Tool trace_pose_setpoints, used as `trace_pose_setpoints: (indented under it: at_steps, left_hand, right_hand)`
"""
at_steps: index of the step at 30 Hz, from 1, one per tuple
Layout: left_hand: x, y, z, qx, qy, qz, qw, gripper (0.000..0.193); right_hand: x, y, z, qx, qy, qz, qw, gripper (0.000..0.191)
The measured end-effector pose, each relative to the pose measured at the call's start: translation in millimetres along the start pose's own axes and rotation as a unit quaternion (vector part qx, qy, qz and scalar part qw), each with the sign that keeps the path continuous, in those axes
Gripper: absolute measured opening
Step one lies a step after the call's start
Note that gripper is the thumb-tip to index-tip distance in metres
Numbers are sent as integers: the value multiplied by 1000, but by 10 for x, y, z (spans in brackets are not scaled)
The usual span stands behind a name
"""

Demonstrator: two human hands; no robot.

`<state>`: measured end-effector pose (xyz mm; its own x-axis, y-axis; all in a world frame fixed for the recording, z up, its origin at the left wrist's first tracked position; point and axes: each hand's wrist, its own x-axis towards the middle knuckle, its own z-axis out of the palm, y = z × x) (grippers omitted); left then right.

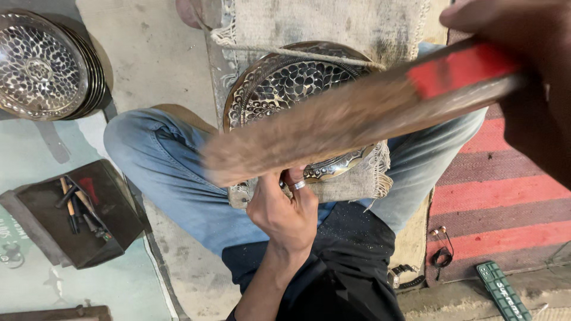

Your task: The person sits cross-legged on the floor with an ornate brass plate resting on a cloth cushion on their lap. They hold a punch against the plate's surface and strike it with a wooden mallet, repositioning the punch across the decorative pattern to hammer out the embossed design, occasionally pausing to reposition the plate or punch.

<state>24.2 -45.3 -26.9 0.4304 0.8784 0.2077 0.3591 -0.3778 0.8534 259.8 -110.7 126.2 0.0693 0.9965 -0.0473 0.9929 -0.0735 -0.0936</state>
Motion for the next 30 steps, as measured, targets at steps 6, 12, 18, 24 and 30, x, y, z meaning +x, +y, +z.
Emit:
trace_pose_setpoints:
  at_steps: [6,12,18,24,30]
  left_hand:
    - [12,-6,-10,-11,-6,16,1000,19]
    - [40,15,-20,-53,-13,25,998,18]
    - [68,37,-40,-44,-19,18,999,22]
    - [76,47,-55,-64,-29,17,997,18]
    - [79,54,-50,-88,-33,-11,995,18]
  right_hand:
    - [96,-38,-52,-40,-7,-34,999,42]
    - [170,-102,-96,-27,-11,-1,1000,40]
    - [138,-69,-69,-8,-20,7,1000,44]
    - [55,-41,49,7,4,43,999,44]
    - [-27,-41,100,-40,4,42,998,34]
